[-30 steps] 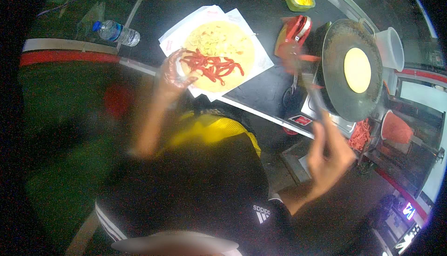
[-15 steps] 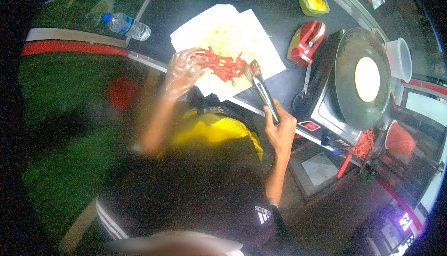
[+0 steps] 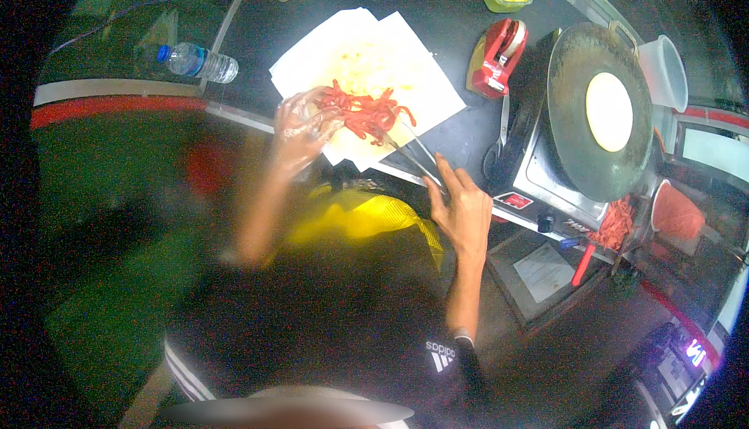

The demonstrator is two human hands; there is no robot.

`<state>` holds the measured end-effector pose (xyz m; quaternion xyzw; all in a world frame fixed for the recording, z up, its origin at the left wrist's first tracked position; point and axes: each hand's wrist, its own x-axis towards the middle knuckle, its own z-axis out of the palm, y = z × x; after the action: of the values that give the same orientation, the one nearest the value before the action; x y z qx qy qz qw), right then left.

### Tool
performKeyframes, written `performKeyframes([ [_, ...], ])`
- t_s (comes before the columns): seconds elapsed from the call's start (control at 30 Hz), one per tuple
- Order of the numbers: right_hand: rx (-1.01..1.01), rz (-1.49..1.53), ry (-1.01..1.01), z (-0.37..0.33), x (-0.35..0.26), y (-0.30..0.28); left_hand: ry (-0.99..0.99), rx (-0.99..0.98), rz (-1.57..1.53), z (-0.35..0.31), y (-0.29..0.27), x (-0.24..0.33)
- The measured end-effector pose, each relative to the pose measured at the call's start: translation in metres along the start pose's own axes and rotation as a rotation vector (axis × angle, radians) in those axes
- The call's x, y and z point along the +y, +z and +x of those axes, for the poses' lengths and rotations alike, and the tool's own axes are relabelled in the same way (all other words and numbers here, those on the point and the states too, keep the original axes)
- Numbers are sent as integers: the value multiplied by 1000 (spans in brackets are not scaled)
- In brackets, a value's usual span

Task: The person prepares a taco by placing a tortilla on paper, adding shredded cheese, and cooking sliced meat on a griddle. They then transfer the cooked meat onto the tortilla and add sauce before folding the taco.

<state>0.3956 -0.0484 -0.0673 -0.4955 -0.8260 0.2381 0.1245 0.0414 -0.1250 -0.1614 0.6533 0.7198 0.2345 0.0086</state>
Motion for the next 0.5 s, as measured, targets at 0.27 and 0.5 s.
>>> performKeyframes([
  [0.27, 489, -16, 23, -13, 52, -77, -48, 30, -5, -5, 4, -4],
  [0.5, 1015, -318, 745, -77, 202, -210, -23, 194, -88, 52, -7, 29],
])
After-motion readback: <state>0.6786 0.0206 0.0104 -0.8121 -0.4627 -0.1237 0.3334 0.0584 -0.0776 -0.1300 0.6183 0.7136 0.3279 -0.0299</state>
